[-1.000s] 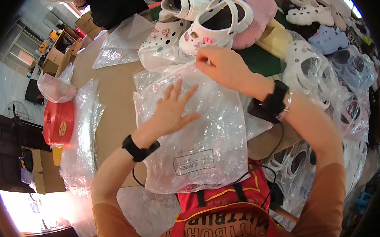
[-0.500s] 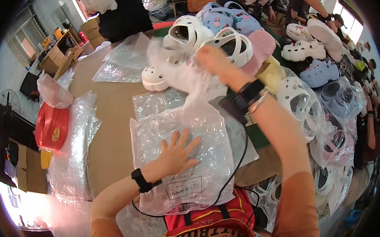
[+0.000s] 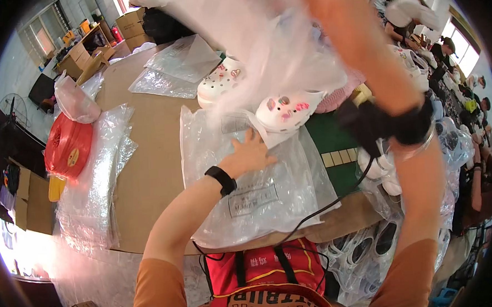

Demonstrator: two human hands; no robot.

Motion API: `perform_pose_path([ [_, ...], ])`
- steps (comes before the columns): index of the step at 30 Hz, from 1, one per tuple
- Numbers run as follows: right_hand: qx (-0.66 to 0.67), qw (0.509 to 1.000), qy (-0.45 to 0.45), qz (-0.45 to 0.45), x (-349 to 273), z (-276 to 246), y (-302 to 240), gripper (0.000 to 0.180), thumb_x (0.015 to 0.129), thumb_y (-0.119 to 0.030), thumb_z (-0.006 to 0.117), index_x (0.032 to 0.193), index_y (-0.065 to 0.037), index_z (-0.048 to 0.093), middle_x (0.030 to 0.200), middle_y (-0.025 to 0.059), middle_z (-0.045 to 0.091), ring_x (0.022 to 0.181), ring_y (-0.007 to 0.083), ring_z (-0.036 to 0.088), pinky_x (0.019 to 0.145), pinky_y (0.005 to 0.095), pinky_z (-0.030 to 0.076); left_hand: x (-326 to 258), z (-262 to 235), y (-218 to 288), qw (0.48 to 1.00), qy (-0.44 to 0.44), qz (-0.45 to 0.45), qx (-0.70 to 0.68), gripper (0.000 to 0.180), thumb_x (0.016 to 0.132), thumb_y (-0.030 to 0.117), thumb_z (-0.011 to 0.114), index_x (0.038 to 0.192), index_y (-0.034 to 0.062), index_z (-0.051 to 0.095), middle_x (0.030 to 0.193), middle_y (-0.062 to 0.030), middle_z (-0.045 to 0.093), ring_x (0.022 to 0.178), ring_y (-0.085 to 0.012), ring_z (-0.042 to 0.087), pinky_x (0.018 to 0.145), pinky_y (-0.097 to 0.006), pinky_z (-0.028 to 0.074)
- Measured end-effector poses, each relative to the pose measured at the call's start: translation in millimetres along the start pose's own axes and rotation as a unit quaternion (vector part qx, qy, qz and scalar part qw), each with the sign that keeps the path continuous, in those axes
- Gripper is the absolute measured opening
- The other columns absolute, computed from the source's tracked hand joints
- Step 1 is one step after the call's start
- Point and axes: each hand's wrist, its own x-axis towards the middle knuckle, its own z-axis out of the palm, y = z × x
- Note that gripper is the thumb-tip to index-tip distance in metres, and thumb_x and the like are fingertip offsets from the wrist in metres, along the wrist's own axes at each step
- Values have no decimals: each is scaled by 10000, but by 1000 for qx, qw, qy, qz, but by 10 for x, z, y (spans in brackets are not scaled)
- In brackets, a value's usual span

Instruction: Placing pairs of foam clogs into plastic shipping bags at a workstation.

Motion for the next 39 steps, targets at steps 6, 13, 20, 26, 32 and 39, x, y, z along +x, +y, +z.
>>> perform_pose_path([
  [6,-35,867,-497,11,-1245,503,-1120,137,845,-220,509,897,-117,584,1168,19,555,1212,214,403,1021,510,235,-556,12,-647,965,123,124,-196,679,805,424,553,1347,82,326,1353,-193,333,1153,-380,400,875,-580,366],
  [13,14,816,-553,170,-1886,272,-774,82,769,-185,533,727,-118,556,1098,8,599,1216,248,410,1019,606,153,-1131,-207,-1128,794,129,22,-594,635,828,382,545,1338,66,337,1235,-167,475,995,-285,514,865,-412,432],
  [20,80,814,-543,190,-2118,316,-653,64,732,-169,543,715,-108,531,1106,53,593,1213,270,411,1052,556,162,-1105,-237,-711,772,106,-77,-622,645,758,33,608,1344,103,348,933,-45,544,780,-92,514,681,-253,439],
  [26,-73,808,-572,121,-2274,46,-734,120,716,-174,584,815,-108,569,1292,105,452,1248,275,361,1061,515,184,-982,-570,-1352,798,255,-28,-545,563,723,4,614,1260,53,449,819,-18,547,650,-68,468,580,-195,376],
  [32,-104,845,-491,187,-2328,-78,-824,381,770,-292,626,1088,-100,541,1365,147,351,1257,306,331,1055,468,219,-869,-500,-1558,891,312,-56,-326,396,726,49,620,1116,15,560,775,-12,546,654,-81,468,594,-231,404],
  [39,-100,905,-313,271,-2439,-365,-1036,605,741,-277,672,1260,-94,419,1384,198,289,1243,362,328,987,420,309,-727,-263,-1749,893,210,-114,-380,368,811,60,571,1164,-22,508,823,-24,591,703,-76,524,615,-214,411],
])
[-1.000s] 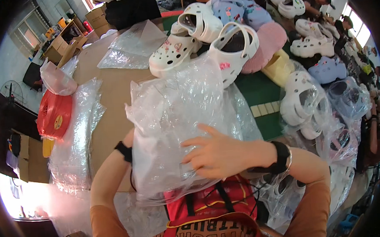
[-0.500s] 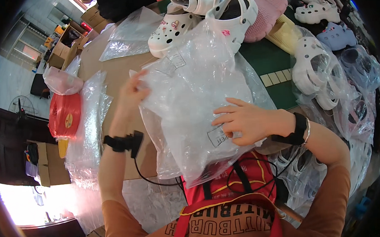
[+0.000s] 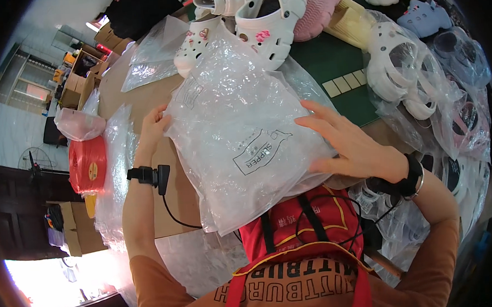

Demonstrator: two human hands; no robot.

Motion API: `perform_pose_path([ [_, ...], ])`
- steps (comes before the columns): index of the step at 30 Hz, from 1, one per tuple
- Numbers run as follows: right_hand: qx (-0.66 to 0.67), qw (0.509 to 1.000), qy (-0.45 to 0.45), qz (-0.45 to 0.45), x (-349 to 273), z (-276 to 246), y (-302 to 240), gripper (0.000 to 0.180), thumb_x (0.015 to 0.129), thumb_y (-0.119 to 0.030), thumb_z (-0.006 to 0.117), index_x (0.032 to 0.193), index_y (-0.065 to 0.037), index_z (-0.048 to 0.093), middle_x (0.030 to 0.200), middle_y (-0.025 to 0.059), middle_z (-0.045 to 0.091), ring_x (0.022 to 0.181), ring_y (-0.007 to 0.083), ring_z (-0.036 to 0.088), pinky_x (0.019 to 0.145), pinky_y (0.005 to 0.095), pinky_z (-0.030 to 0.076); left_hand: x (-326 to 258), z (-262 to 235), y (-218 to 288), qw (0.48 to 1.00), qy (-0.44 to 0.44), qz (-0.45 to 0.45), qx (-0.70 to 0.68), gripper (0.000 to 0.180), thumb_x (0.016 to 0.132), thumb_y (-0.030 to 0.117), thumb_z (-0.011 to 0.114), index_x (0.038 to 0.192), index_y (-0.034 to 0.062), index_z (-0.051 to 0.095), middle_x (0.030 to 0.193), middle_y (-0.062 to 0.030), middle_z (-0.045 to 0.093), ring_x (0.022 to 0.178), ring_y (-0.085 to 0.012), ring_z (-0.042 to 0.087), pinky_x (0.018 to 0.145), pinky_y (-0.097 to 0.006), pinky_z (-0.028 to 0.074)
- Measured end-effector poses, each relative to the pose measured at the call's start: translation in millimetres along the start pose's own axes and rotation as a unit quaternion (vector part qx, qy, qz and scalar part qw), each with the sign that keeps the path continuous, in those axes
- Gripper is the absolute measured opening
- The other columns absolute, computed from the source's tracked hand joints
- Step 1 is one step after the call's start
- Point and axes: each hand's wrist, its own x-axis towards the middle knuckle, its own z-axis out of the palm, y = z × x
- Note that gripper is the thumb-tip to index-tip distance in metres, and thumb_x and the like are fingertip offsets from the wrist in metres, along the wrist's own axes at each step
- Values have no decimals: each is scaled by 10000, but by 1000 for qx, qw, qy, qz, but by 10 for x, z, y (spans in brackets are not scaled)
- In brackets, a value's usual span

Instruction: Placing pairs of foam clogs into plastic shipping bags at a workstation.

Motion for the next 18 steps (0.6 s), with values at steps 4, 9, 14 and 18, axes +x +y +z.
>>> perform_pose_path([
  [4,-7,999,-7,40,-133,224,-53,703,678,-185,694,1295,-111,366,1381,190,285,1211,384,360,962,436,332,-57,48,82,999,-23,-26,-29,356,794,76,579,1137,-4,529,851,-46,595,739,-110,534,652,-239,420],
  [9,-20,997,18,65,14,289,110,583,629,-27,610,1189,-105,467,1333,146,364,1075,351,487,859,402,422,-266,303,643,905,148,199,345,466,762,180,642,1207,150,507,1241,-123,440,1146,-321,366,922,-481,310],
  [14,-24,996,86,7,46,289,100,425,618,41,569,1025,-79,538,1212,113,473,943,304,562,741,349,477,-785,956,1390,887,-153,169,401,703,749,489,614,1344,213,361,1453,-162,159,1321,-458,63,995,-648,127],
  [18,-25,991,116,63,-120,239,97,250,632,17,596,847,-61,497,846,92,530,741,310,558,613,374,453,-625,936,915,890,-188,88,406,805,730,581,577,1388,230,276,1474,-158,100,1329,-456,23,948,-701,114],
])
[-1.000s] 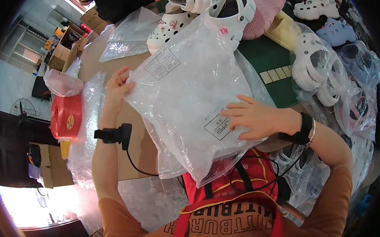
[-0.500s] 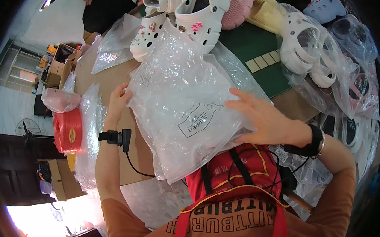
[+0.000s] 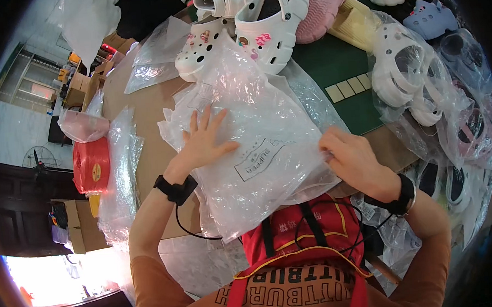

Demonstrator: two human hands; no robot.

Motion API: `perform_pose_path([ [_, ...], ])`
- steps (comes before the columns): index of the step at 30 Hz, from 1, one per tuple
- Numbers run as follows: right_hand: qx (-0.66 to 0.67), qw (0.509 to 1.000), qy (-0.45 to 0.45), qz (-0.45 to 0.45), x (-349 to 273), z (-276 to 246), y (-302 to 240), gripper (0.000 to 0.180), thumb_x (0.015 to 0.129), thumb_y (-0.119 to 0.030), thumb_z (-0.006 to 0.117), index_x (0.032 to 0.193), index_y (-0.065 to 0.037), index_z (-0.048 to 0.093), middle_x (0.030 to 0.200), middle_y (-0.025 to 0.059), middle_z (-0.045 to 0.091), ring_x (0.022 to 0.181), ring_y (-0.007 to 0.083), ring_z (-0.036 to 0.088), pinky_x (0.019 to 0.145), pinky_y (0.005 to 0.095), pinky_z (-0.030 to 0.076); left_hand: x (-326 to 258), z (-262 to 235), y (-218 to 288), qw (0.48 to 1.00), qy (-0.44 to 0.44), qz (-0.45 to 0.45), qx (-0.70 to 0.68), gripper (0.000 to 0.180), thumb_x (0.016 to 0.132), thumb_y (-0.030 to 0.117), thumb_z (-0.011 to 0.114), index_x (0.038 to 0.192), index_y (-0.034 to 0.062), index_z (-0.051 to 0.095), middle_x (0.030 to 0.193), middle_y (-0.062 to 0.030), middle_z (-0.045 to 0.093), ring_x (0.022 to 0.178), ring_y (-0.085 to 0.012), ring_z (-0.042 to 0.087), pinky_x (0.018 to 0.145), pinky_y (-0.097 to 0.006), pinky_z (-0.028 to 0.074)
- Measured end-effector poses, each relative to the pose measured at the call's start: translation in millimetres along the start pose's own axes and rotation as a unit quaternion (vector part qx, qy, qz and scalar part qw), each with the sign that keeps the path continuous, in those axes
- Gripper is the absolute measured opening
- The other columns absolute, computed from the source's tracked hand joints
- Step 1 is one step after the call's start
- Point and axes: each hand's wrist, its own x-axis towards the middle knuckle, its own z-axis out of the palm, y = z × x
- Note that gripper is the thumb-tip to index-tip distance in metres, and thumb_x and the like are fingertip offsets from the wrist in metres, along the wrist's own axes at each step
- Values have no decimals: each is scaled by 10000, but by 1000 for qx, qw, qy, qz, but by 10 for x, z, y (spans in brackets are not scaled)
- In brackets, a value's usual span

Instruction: Placing pairs of foam clogs into plastic shipping bags at a workstation.

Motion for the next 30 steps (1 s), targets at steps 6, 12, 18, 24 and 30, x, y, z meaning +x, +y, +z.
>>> perform_pose_path([
  [6,-79,996,-9,30,-237,-166,47,198,649,20,586,797,-57,480,741,84,498,665,302,536,543,388,418,54,256,-209,999,-8,-38,5,834,750,646,502,1416,249,197,1485,-149,48,1336,-444,-7,968,-681,59],
  [12,-97,994,50,-17,-125,-97,-11,253,629,-10,622,854,-71,521,816,74,539,744,295,543,633,374,435,158,288,-258,1000,5,-25,18,828,762,666,457,1422,254,171,1486,-150,47,1339,-434,5,969,-676,34],
  [18,-66,995,-4,-74,-118,-165,89,286,640,-10,597,907,-93,538,881,41,549,810,251,544,687,351,429,197,206,-388,999,-26,1,40,834,756,656,477,1422,259,171,1489,-134,51,1342,-425,19,988,-653,43],
  [24,-166,947,-208,-181,-187,-58,-141,179,668,-122,595,837,-155,544,872,3,511,783,192,498,669,311,376,193,16,-544,993,-52,79,68,859,724,635,531,1414,245,200,1475,-157,106,1335,-417,93,1025,-599,106],
  [30,-107,959,-170,-199,249,-121,-345,329,735,-367,643,940,-122,562,967,35,517,898,215,492,739,352,382,125,-435,-356,988,-122,93,12,750,775,462,597,1396,228,247,1435,-216,180,1282,-422,244,1011,-534,246],
])
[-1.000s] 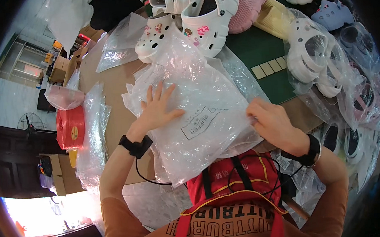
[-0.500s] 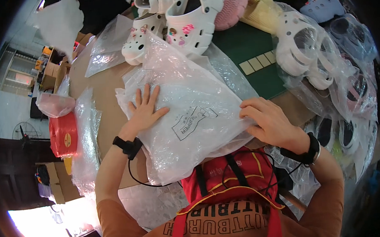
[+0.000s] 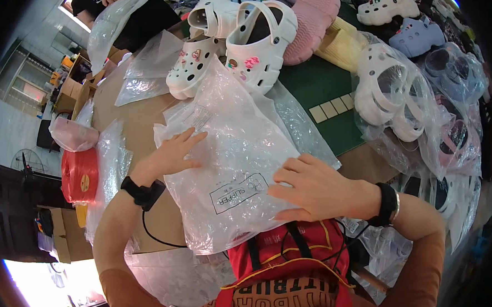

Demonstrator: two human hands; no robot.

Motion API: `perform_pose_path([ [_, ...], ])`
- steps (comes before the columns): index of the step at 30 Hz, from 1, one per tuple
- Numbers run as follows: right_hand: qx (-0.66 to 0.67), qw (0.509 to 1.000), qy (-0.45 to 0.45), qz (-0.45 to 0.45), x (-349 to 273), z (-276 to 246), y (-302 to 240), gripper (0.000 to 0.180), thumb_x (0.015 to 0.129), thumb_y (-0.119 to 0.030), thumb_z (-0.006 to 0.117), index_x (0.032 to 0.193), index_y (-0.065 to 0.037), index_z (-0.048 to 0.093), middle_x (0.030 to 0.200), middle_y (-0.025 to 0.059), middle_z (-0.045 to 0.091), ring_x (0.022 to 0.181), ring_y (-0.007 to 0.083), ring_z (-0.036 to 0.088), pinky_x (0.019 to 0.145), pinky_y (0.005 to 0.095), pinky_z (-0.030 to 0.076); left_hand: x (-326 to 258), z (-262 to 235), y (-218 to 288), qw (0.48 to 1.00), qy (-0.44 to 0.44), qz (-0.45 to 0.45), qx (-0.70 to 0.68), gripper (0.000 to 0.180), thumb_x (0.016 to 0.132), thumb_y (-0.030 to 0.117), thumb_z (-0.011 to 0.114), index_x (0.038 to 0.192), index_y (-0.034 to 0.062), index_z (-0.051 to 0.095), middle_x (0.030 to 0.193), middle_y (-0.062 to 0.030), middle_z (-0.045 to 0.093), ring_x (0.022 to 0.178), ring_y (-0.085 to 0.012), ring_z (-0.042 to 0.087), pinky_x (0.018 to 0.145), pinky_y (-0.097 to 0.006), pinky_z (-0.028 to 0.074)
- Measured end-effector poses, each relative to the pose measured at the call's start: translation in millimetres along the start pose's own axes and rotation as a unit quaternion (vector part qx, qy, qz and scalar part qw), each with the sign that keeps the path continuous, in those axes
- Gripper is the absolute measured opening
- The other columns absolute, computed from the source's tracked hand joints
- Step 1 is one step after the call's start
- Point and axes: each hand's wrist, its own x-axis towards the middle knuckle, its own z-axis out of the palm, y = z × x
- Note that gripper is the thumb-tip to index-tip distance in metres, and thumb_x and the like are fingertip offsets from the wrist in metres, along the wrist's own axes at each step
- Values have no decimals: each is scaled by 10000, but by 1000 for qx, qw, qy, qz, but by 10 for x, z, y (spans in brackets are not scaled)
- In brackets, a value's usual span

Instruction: Placing pairs of foam clogs into plastic shipping bags at a workstation.

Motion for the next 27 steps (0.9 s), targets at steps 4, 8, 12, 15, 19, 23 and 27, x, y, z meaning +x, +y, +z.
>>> perform_pose_path([
  [4,-77,997,29,-3,183,172,106,516,724,-444,639,1127,-135,545,1206,108,477,1128,305,437,907,519,342,158,-255,314,984,84,120,-100,626,834,376,563,1377,218,293,1404,-254,226,1218,-475,316,989,-476,320],
  [8,-126,990,-62,-29,131,465,64,633,717,-533,600,1234,-181,496,1331,159,380,1220,385,342,901,683,240,555,-195,728,974,207,72,-53,677,835,417,549,1396,195,243,1425,-250,169,1256,-486,242,964,-560,309],
  [12,-138,983,-117,-6,80,683,28,745,725,-622,522,1333,-213,388,1392,193,288,1264,456,244,815,777,175,931,268,773,966,260,-6,-7,748,822,450,545,1420,221,158,1449,-240,43,1308,-464,122,882,-675,287],
  [15,-96,990,-100,15,73,767,5,776,731,-644,497,1357,-209,349,1434,190,202,1276,468,220,800,793,141,1009,429,753,951,307,-9,34,786,808,454,558,1425,211,137,1450,-241,13,1318,-449,109,867,-679,294],
  [19,-89,989,-116,26,98,744,-6,799,720,-654,501,1363,-206,341,1438,188,196,1288,461,200,814,792,111,904,353,598,958,281,51,15,770,802,440,571,1410,150,196,1435,-236,122,1296,-444,182,896,-634,310],
  [23,-96,982,-147,67,126,745,-19,813,704,-665,509,1369,-232,330,1447,170,188,1309,441,166,835,786,74,374,242,585,979,160,52,-111,676,799,447,572,1368,201,302,1396,-202,266,1270,-440,247,905,-632,306],
  [27,-94,977,-166,95,133,743,-13,813,703,-670,510,1375,-257,313,1462,152,163,1324,432,136,849,782,61,-532,533,855,989,132,61,2,721,756,539,583,1360,245,323,1398,-188,272,1277,-437,241,906,-670,272],
])
